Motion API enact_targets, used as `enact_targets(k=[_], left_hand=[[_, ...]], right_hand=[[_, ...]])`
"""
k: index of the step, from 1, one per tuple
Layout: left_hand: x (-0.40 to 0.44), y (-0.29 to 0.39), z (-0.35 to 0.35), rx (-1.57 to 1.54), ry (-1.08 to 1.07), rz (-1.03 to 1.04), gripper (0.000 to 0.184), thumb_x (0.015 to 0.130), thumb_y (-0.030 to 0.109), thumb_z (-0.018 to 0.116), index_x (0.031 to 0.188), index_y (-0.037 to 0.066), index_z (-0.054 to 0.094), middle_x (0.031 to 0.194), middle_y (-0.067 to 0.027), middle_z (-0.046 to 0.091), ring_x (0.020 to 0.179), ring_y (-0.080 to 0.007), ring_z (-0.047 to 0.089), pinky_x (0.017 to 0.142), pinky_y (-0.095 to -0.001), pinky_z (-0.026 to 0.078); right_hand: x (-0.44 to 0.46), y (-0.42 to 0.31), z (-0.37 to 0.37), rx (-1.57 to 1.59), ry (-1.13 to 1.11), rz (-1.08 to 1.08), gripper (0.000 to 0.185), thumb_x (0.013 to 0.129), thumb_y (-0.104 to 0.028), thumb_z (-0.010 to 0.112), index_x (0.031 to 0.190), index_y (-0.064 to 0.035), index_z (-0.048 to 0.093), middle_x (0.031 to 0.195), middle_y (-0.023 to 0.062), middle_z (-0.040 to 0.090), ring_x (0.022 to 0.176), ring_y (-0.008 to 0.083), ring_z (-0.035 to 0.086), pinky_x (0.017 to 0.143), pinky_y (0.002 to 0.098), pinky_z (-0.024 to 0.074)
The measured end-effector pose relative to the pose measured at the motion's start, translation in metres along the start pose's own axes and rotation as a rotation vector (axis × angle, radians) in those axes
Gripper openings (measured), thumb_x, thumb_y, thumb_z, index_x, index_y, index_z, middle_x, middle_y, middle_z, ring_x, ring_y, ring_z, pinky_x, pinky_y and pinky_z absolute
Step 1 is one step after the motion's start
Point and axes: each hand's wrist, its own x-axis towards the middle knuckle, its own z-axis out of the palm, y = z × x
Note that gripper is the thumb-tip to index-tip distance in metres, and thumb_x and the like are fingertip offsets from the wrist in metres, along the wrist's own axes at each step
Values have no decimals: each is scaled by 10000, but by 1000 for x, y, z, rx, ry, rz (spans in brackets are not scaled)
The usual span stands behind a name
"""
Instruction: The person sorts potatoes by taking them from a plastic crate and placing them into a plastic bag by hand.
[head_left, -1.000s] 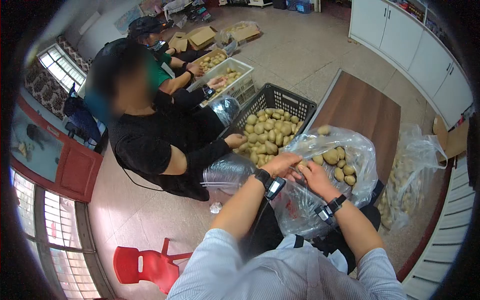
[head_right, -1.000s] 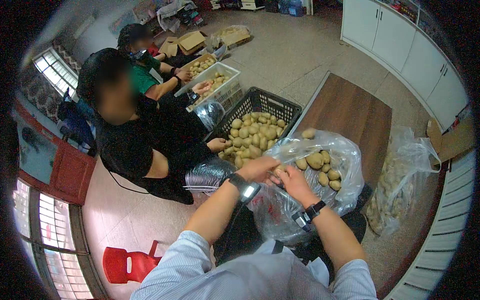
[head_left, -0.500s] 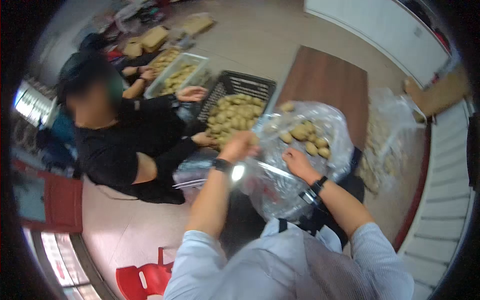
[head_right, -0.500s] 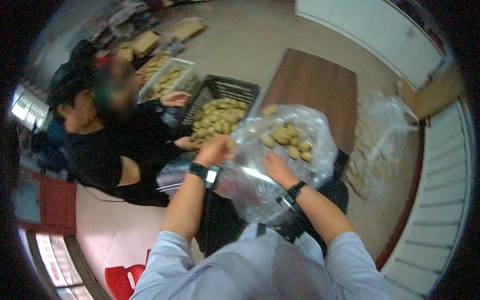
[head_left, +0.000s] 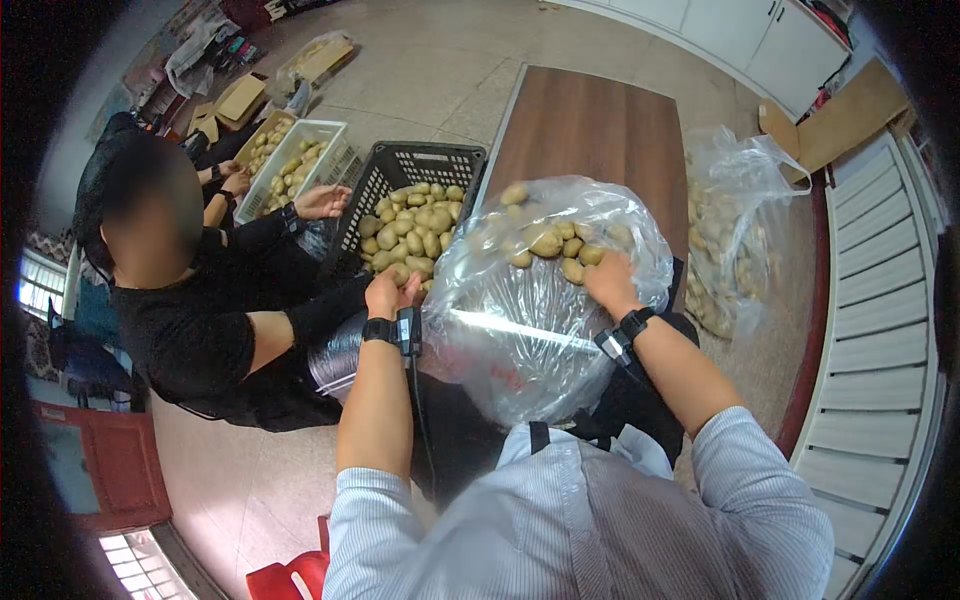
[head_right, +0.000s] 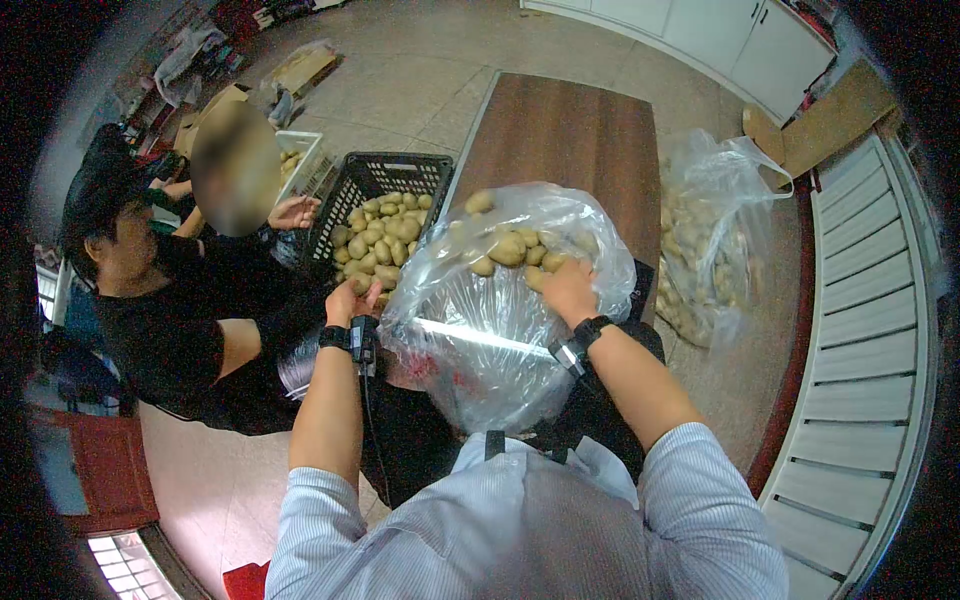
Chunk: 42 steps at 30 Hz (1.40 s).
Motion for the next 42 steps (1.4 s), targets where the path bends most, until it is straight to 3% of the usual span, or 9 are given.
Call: enact_targets(k=[2, 6, 11, 14, 17, 22, 29, 34, 42], left_hand=[[6, -11, -5, 458, -16, 309, 257, 744, 238, 727, 809, 15, 617, 834, -148, 638, 767, -280, 641, 616, -371, 514], [17, -24, -16, 358, 42, 193, 298, 669, 269, 779, 647, 46, 584, 666, -136, 610, 639, -295, 609, 567, -377, 471], [-20, 38, 7, 775, 29, 100, 263, 748, 235, 723, 700, 31, 565, 723, -133, 614, 615, -273, 602, 551, -371, 492], [-27, 56, 19, -147, -34, -350, 175, 844, 187, 616, 811, 23, 564, 787, -121, 597, 623, -246, 600, 519, -376, 518], [-53, 106, 50, -404, -1, -479, 154, 903, 167, 519, 970, 30, 543, 782, -110, 584, 540, -207, 557, 455, -334, 504], [-83, 146, 81, -8, -345, -402, 322, 926, 256, 513, 1169, 45, 489, 673, -71, 598, 464, -174, 533, 407, -304, 440], [-107, 165, 111, 88, -524, -543, 500, 945, 237, 493, 1392, 91, 323, 935, -158, 650, 639, -274, 651, 540, -377, 527], [-99, 146, 112, 164, -596, -474, 545, 939, 208, 501, 1422, 78, 285, 1382, -127, 433, 1002, -301, 611, 766, -432, 526], [-97, 153, 122, 74, -502, -333, 553, 916, 146, 500, 1428, 81, 303, 1444, -74, 357, 1083, -232, 554, 841, -397, 487]], right_hand=[[15, 10, 7, -5, -45, 37, 449, 782, -262, 557, 1047, 99, 577, 1206, 327, 492, 1138, 441, 461, 994, 480, 353], [35, 24, 18, -41, -39, -64, 513, 774, -315, 597, 1108, 73, 557, 1266, 275, 439, 1200, 464, 379, 1031, 492, 318], [42, 13, -9, -473, -114, -372, 307, 786, -271, 578, 816, 15, 686, 1147, 224, 538, 1127, 389, 484, 931, 489, 391], [38, 8, -34, -566, -118, -500, 283, 787, -223, 523, 812, 13, 676, 878, 216, 661, 885, 382, 624, 819, 455, 489], [57, 37, -8, -592, -109, -359, 229, 784, -202, 526, 788, -39, 688, 825, 183, 670, 826, 365, 641, 756, 475, 507], [65, 50, -10, -678, -270, -283, 236, 832, -186, 509, 928, -120, 714, 983, 145, 680, 992, 327, 623, 776, 491, 496], [84, 91, -1, -442, -139, -353, 257, 845, -245, 515, 931, -47, 655, 963, 227, 644, 820, 380, 638, 725, 453, 513], [116, 90, -23, -352, -69, -257, 260, 849, -241, 511, 938, -40, 650, 969, 212, 645, 835, 359, 638, 718, 456, 511], [135, 82, -45, -311, -15, -118, 266, 855, -236, 505, 951, -30, 643, 977, 188, 646, 859, 326, 639, 707, 460, 508]])
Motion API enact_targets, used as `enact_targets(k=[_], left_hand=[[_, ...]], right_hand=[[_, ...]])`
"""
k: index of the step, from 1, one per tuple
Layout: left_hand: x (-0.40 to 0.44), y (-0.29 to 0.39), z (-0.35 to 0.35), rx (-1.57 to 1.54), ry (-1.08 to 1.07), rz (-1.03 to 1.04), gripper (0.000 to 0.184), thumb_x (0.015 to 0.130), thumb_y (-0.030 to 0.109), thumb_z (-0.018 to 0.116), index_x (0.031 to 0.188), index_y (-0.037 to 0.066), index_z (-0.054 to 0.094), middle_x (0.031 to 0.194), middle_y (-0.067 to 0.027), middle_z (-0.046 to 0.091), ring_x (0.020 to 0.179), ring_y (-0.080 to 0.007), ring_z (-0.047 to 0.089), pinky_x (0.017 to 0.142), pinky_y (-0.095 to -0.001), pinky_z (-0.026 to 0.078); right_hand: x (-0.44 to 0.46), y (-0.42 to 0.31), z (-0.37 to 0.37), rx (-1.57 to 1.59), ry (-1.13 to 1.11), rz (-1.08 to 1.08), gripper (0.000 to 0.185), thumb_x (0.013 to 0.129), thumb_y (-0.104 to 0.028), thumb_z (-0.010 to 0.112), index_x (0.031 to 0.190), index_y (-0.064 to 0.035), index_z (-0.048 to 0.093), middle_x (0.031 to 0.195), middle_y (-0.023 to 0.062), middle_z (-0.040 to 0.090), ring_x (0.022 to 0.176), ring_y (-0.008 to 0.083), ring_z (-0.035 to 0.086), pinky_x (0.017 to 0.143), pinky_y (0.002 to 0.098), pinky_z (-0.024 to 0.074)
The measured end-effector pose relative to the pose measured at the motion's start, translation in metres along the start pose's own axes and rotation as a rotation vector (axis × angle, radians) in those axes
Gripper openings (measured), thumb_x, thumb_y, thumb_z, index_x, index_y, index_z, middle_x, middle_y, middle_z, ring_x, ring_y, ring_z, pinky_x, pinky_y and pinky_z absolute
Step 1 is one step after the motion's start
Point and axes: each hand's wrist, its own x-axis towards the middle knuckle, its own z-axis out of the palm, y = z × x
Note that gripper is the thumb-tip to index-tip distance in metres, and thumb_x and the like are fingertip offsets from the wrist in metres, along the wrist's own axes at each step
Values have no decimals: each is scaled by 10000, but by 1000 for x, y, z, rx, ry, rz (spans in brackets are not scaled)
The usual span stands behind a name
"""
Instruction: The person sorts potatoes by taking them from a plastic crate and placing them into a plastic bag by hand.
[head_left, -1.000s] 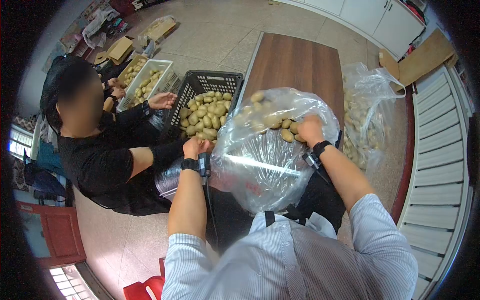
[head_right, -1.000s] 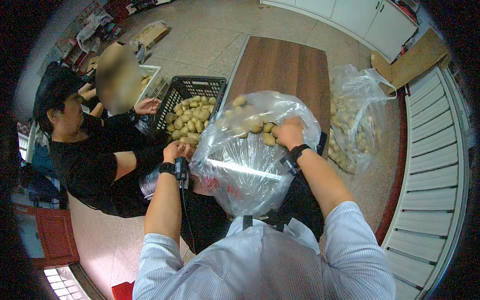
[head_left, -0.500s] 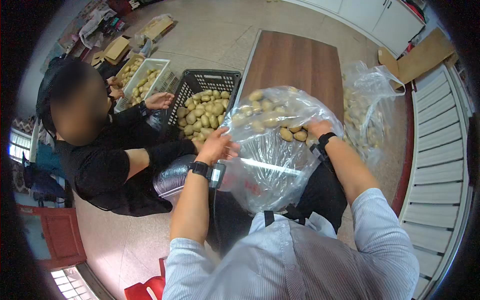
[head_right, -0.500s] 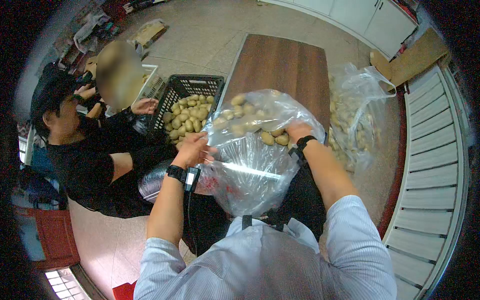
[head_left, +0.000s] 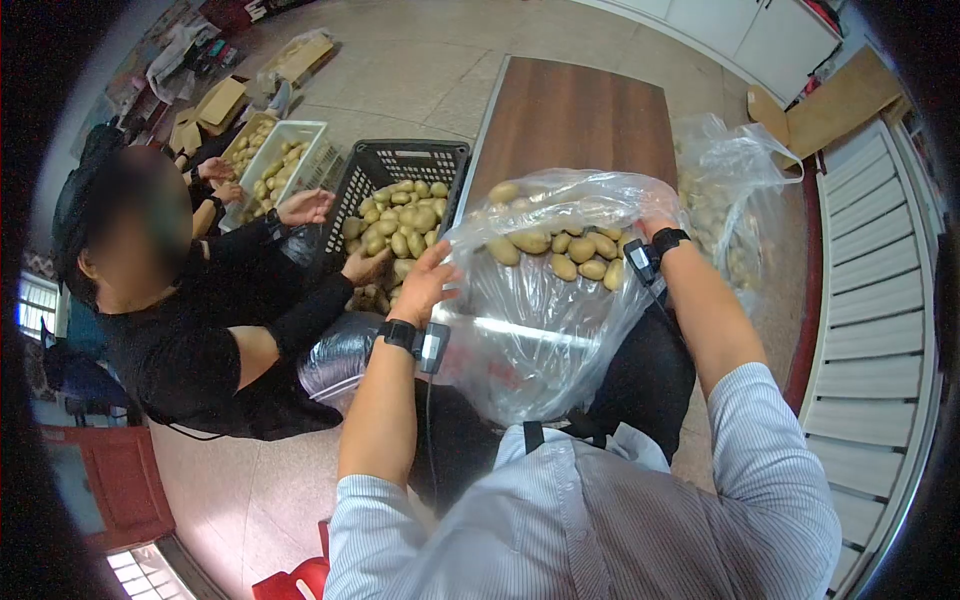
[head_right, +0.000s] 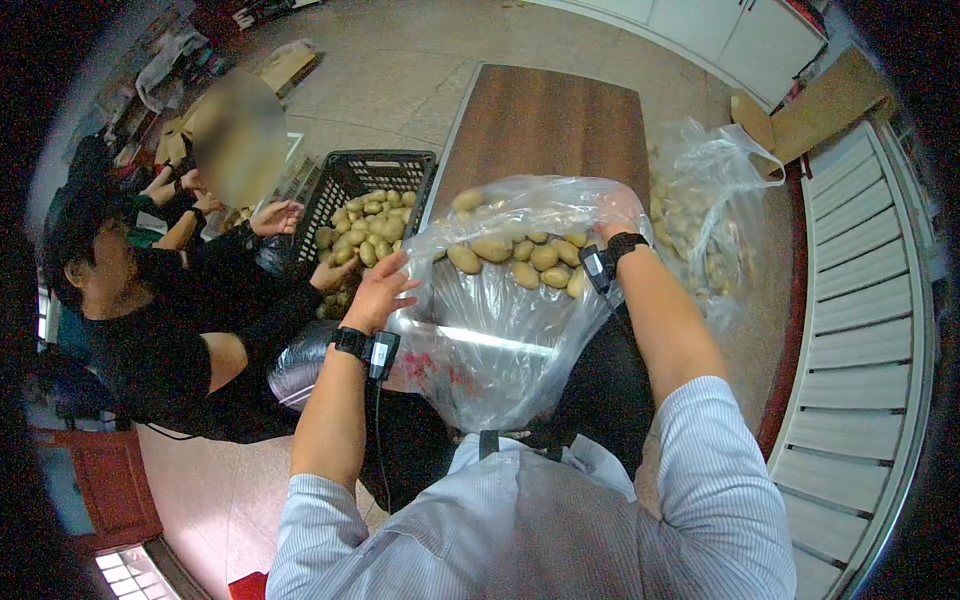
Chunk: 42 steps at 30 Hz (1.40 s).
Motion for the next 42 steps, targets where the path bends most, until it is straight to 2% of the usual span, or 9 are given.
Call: enact_targets(k=[7, 12, 15, 19, 21, 28, 35, 38, 42], left_hand=[[5, 1, -2, -134, 58, 83, 571, 902, 104, 500, 1433, 75, 294, 1441, -76, 356, 1076, -217, 555, 838, -385, 478], [7, -2, -6, -162, 61, 68, 582, 894, 104, 497, 1434, 58, 283, 1440, -81, 350, 1097, -238, 551, 850, -396, 479], [7, -3, -8, -193, 39, 72, 590, 890, 105, 499, 1435, 57, 279, 1430, -85, 363, 1098, -245, 554, 854, -399, 481], [6, 0, -3, -158, 58, 60, 549, 896, 83, 489, 1417, 97, 318, 1443, -77, 335, 1096, -263, 574, 829, -404, 501], [2, 0, -3, -155, 67, 62, 538, 896, 82, 490, 1410, 94, 333, 1438, -73, 343, 1092, -262, 576, 823, -400, 503], [6, -3, -7, -164, 70, 54, 528, 906, 88, 500, 1409, 86, 342, 1321, -87, 421, 1060, -267, 593, 808, -397, 512], [11, -6, -7, -157, 38, 31, 572, 910, 115, 519, 1436, 99, 296, 1337, -85, 418, 1055, -281, 597, 802, -411, 507], [11, -4, -7, -139, 28, 16, 588, 914, 127, 515, 1448, 101, 271, 1403, -85, 384, 1072, -286, 588, 821, -420, 497], [17, -10, -9, -123, 19, 11, 593, 918, 137, 511, 1452, 100, 256, 1447, -83, 350, 1093, -283, 577, 844, -432, 488]], right_hand=[[-13, -6, 18, 24, 137, 43, 271, 860, -231, 500, 962, -21, 636, 985, 167, 647, 880, 297, 639, 698, 463, 506], [-43, -4, 54, -230, 6, -440, 264, 843, -236, 506, 870, -12, 643, 817, 201, 654, 752, 362, 638, 654, 465, 501], [-73, -64, 10, 36, -7, -193, 224, 810, -198, 513, 841, -30, 656, 838, 203, 643, 803, 335, 636, 713, 459, 493], [-79, -81, 7, 78, 183, -195, 292, 827, -235, 488, 856, 0, 659, 898, 250, 635, 880, 363, 618, 782, 454, 478], [-73, -79, 3, 242, -117, 9, 381, 833, -318, 494, 910, 19, 652, 966, 269, 627, 957, 386, 594, 853, 451, 453], [-49, -60, 30, 248, -230, 207, 513, 807, -451, 554, 1021, 5, 650, 1086, 238, 620, 1057, 370, 576, 925, 435, 436], [-70, -79, 39, 429, -126, 198, 718, 729, -374, 608, 1319, -18, 408, 1275, 273, 485, 1209, 402, 447, 1028, 501, 323], [-78, -88, 68, 397, 14, 216, 704, 725, -410, 640, 1268, -1, 459, 1211, 280, 525, 1153, 415, 488, 987, 469, 375], [-103, -100, 80, 322, 77, 123, 772, 778, -402, 610, 1347, 38, 329, 1322, 279, 405, 1228, 425, 393, 1026, 518, 292]])
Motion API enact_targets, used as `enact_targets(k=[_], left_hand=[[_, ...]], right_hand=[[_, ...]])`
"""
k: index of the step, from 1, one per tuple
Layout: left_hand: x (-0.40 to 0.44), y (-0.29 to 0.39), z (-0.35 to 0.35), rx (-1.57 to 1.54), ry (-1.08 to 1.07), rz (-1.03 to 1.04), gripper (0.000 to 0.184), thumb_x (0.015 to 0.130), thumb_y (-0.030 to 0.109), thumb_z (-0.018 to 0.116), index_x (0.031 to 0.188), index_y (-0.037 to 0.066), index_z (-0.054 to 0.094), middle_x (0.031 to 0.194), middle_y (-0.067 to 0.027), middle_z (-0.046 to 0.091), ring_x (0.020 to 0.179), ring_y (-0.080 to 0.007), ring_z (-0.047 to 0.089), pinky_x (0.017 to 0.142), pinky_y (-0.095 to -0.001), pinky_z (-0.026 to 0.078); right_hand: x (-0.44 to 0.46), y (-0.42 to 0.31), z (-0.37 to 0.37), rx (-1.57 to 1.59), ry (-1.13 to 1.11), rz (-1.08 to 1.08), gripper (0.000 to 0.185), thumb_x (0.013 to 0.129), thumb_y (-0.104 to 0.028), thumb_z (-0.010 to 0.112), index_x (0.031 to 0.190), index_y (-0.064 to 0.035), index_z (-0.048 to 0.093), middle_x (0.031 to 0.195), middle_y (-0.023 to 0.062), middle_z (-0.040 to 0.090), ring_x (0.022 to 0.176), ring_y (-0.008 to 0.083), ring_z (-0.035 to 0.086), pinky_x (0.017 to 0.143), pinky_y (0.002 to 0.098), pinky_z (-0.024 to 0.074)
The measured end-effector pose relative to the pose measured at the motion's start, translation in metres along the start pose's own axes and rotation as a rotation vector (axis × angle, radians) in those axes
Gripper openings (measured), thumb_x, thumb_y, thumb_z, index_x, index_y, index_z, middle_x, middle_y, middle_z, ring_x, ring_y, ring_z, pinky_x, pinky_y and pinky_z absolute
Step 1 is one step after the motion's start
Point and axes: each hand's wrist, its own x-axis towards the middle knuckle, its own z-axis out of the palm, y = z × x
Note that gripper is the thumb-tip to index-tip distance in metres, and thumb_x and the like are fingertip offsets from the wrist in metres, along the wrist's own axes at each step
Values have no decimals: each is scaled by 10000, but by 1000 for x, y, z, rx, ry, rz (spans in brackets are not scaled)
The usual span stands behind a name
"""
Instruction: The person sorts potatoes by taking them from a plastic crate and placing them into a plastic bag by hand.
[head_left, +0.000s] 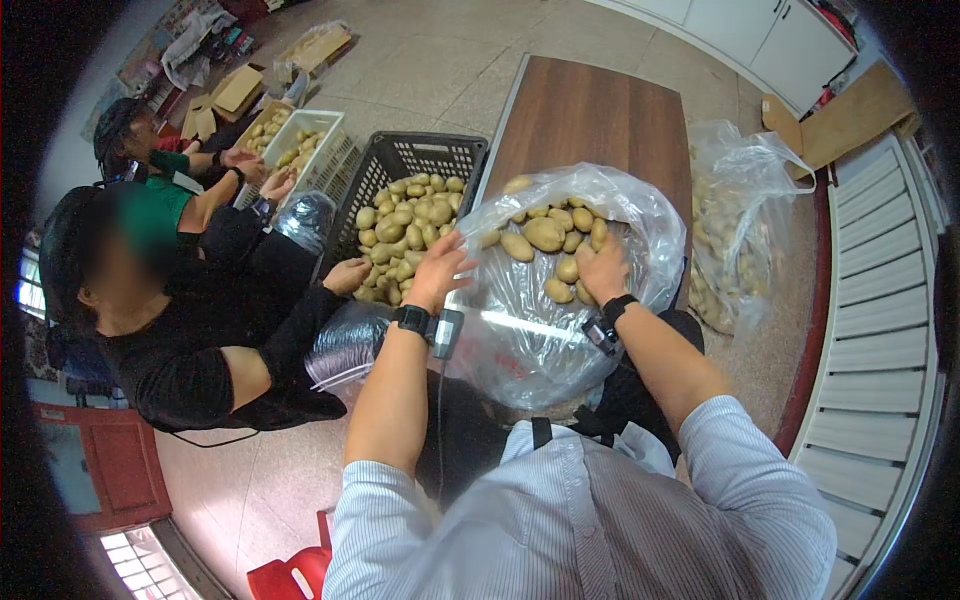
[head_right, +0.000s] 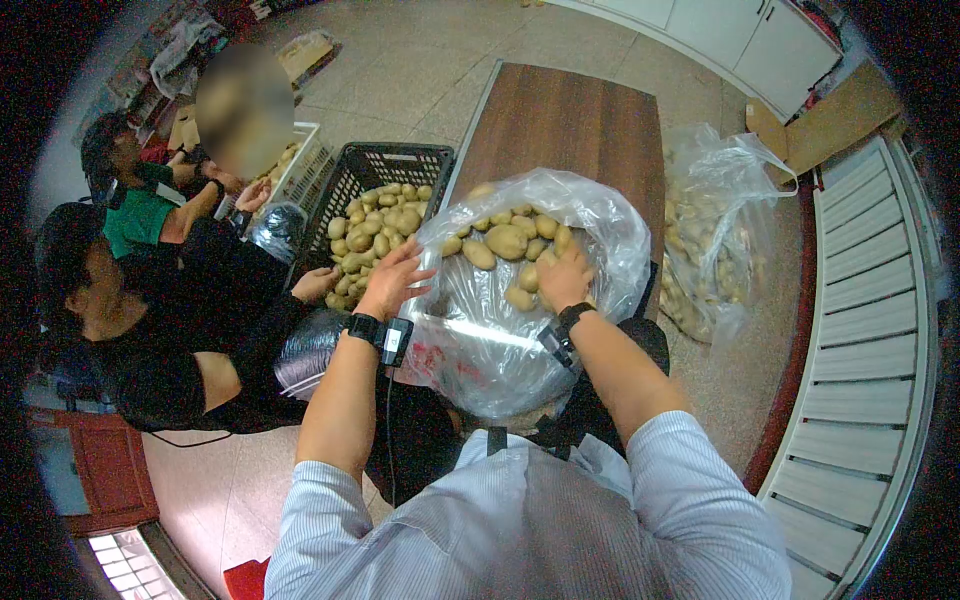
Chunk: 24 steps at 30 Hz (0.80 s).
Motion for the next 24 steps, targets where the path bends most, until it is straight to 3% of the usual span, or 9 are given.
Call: enact_targets(k=[4, 10, 12, 14, 16, 20, 21, 22, 24], left_hand=[[-1, -3, -2, -6, 2, -5, 590, 920, 149, 507, 1450, 94, 254, 1442, -76, 357, 1106, -286, 568, 858, -435, 483], [-7, -4, -6, 3, 15, -39, 555, 923, 195, 530, 1414, 75, 302, 1393, -79, 404, 1070, -292, 586, 828, -425, 502], [-9, -5, -7, 7, 21, -32, 551, 924, 236, 549, 1394, 58, 322, 1357, -84, 436, 1036, -286, 601, 814, -421, 508], [-13, -7, -8, 15, 17, -20, 591, 922, 298, 565, 1391, 39, 313, 1328, -91, 459, 1014, -279, 607, 800, -414, 510], [-25, -2, -2, 13, 107, -4, 495, 880, 237, 565, 1322, 63, 426, 1154, -93, 568, 884, -217, 626, 704, -372, 521], [-34, 2, 2, 31, 157, 14, 470, 854, 172, 566, 1301, 74, 457, 1073, -86, 596, 734, -214, 654, 570, -356, 517], [-37, 5, 1, 35, 121, -11, 461, 884, 196, 552, 1307, 54, 435, 1126, -107, 575, 795, -228, 649, 637, -356, 524], [-40, 10, 1, 42, 75, -40, 457, 914, 220, 538, 1313, 33, 413, 1179, -128, 554, 856, -242, 643, 704, -356, 531], [-38, 10, 0, 28, 98, -15, 430, 919, 224, 527, 1292, 34, 430, 1122, -126, 585, 777, -226, 646, 646, -339, 532]], right_hand=[[-15, -5, 9, 37, 43, -15, 816, 805, -379, 614, 1398, 28, 227, 1334, 271, 373, 1245, 422, 355, 1040, 540, 244], [-27, -21, -5, 61, -117, 62, 784, 813, -377, 603, 1393, 17, 254, 1425, 229, 307, 1302, 451, 277, 1084, 523, 194], [-34, -21, -6, -9, -47, -86, 734, 803, -332, 611, 1373, 14, 305, 1426, 207, 315, 1269, 467, 300, 1069, 519, 231], [-48, -41, -36, -125, 4, -525, 547, 801, -254, 595, 1262, -4, 439, 1312, 188, 435, 1199, 426, 378, 1022, 518, 282], [-64, -64, -56, -180, -172, -690, 368, 790, -182, 576, 1116, -24, 516, 1097, 151, 541, 1024, 372, 513, 877, 521, 398], [-84, -41, -22, -359, -180, -847, 278, 781, -156, 580, 1043, -75, 534, 931, 113, 560, 780, 329, 597, 659, 474, 479], [-81, -39, -21, -437, -152, -903, 275, 781, -148, 577, 1045, -90, 533, 922, 115, 561, 732, 324, 607, 608, 458, 490], [-78, -37, -18, -441, -142, -899, 275, 781, -148, 577, 1045, -90, 533, 922, 115, 561, 732, 324, 607, 608, 458, 490], [-82, -34, -17, -427, -237, -797, 237, 797, -129, 549, 1033, -111, 528, 929, 122, 565, 743, 332, 610, 618, 452, 496]])
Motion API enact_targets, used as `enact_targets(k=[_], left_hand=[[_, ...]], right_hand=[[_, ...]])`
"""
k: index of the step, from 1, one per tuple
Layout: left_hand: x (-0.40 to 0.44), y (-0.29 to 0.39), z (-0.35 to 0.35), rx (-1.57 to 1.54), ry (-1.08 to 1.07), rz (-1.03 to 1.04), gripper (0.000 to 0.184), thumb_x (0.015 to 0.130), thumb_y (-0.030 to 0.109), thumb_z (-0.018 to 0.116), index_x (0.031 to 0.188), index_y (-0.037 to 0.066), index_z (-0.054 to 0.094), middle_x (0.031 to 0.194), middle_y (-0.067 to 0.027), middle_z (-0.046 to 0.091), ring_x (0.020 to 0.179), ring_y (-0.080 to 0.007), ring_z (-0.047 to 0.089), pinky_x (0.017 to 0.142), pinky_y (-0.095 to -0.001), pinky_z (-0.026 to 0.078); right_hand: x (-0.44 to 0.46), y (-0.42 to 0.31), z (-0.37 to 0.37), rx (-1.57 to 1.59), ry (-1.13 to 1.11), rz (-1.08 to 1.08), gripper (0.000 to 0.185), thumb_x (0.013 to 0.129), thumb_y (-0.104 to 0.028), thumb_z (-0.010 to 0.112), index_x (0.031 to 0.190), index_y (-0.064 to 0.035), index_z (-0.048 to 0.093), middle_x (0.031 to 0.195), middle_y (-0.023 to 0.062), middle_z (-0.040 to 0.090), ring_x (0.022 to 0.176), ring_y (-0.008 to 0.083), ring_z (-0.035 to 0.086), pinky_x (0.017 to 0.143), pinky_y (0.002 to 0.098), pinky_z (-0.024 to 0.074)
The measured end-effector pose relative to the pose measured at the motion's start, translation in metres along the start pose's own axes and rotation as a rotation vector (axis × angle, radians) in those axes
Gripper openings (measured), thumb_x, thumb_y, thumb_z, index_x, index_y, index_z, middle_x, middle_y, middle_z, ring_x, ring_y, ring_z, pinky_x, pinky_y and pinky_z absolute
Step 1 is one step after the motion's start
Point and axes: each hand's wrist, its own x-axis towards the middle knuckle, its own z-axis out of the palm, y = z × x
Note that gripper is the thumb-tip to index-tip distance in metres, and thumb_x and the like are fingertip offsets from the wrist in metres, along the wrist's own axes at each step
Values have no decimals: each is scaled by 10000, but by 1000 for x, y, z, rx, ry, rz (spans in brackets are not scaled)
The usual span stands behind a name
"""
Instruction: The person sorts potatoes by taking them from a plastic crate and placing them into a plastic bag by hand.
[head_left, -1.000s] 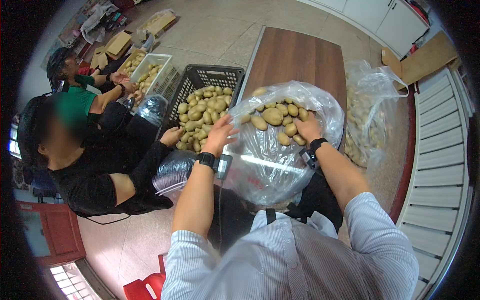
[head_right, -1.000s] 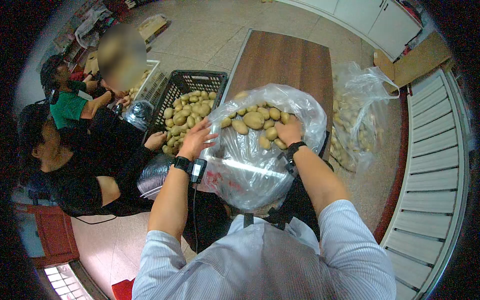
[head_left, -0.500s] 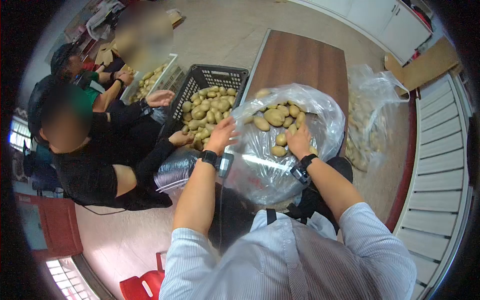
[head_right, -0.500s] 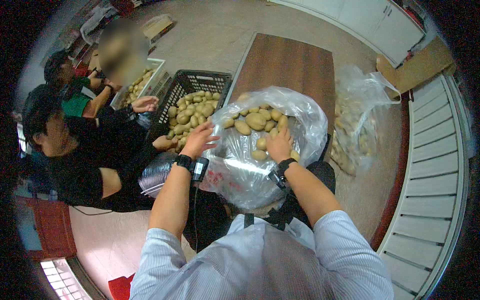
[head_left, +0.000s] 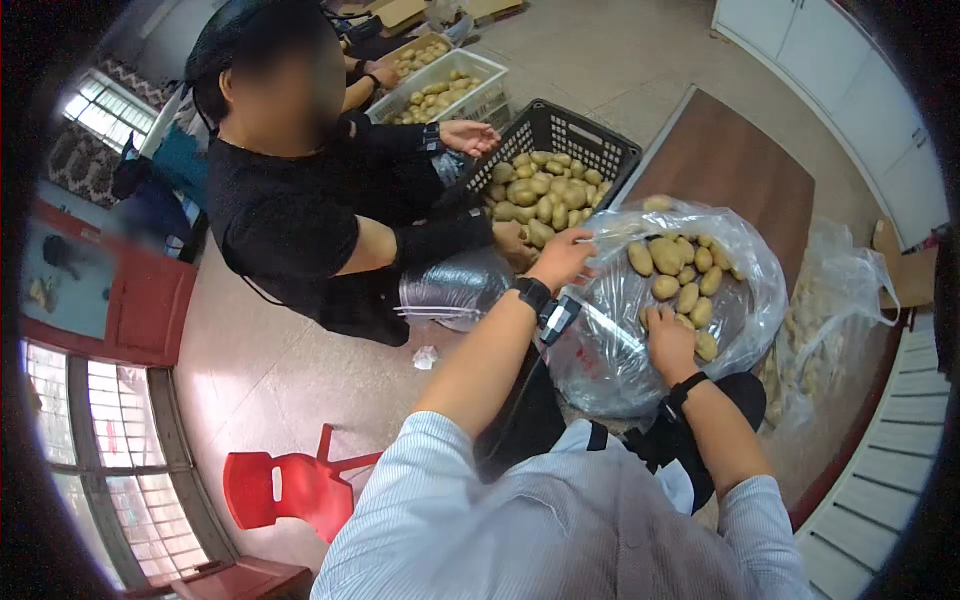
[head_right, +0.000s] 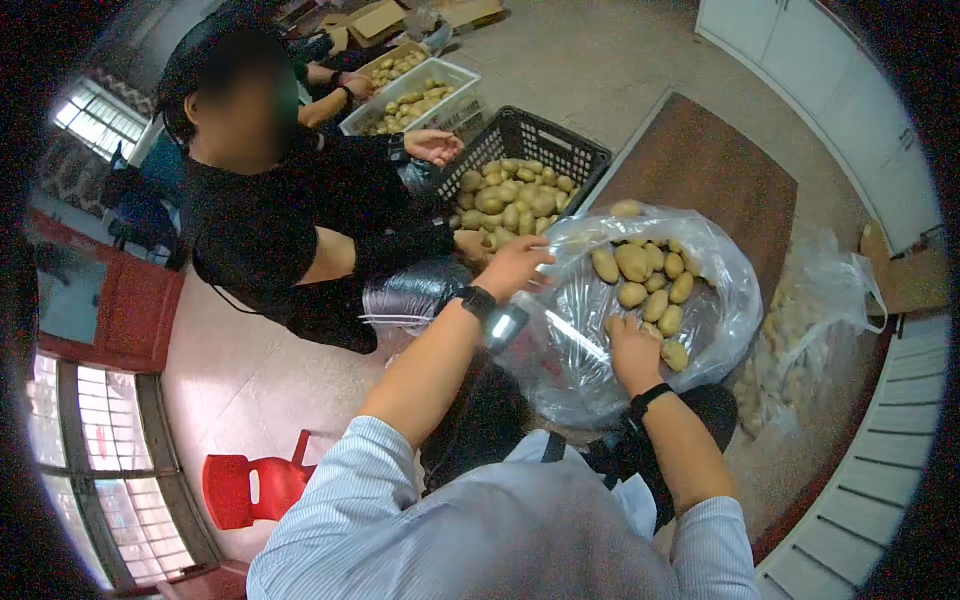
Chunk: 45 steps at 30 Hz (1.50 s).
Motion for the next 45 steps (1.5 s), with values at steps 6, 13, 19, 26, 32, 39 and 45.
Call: enact_targets(k=[6, 13, 19, 26, 32, 39, 45], left_hand=[[-10, 12, 4, 7, 126, 71, 300, 910, 196, 515, 1145, 9, 528, 714, -82, 636, 412, -144, 527, 363, -252, 398], [-18, 17, 9, -57, 69, 66, 240, 932, 258, 517, 975, 40, 606, 472, 1, 428, 333, -100, 329, 325, -259, 230], [-19, 18, 27, -158, 66, 47, 331, 940, 343, 489, 789, 59, 569, 443, 16, 376, 332, -102, 318, 332, -267, 215], [-6, -4, 52, 40, 307, 215, 437, 914, 392, 508, 655, 48, 579, 504, -26, 481, 335, -136, 364, 341, -306, 262], [-26, 10, 61, 50, 70, 52, 491, 919, 472, 496, 1014, -1, 587, 836, -102, 594, 458, -176, 538, 406, -270, 418], [-28, 9, 58, -187, -249, -29, 426, 953, 378, 473, 1138, -4, 497, 1009, -134, 583, 666, -245, 657, 477, -326, 515], [-17, 6, 49, -292, -290, -80, 287, 926, 216, 564, 1139, 29, 513, 987, -86, 610, 733, -199, 648, 603, -285, 547]], right_hand=[[3, 1, 2, 78, -148, 15, 243, 812, -139, 529, 1051, -99, 515, 960, 149, 564, 839, 357, 608, 660, 463, 497], [14, 4, -12, 591, -30, 183, 357, 866, -278, 524, 1104, -12, 520, 964, 268, 593, 922, 428, 568, 779, 468, 466], [30, 11, -1, 861, 82, 229, 419, 907, -348, 517, 1111, 17, 534, 924, 245, 622, 826, 366, 594, 730, 406, 468], [36, -28, -79, 1583, -142, 506, 284, 963, -376, 476, 953, -96, 528, 608, -67, 358, 470, 26, 327, 417, 199, 275], [43, -31, -87, 1483, -58, 372, 306, 959, -375, 486, 913, -78, 547, 600, -63, 401, 478, 42, 374, 428, 214, 306], [54, -31, -62, 910, 282, 105, 340, 956, -337, 490, 880, -11, 550, 666, 149, 577, 592, 281, 563, 534, 397, 406], [45, -40, -84, 822, 144, 89, 330, 975, -335, 400, 1165, -79, 483, 850, 238, 626, 782, 449, 594, 652, 508, 457]])
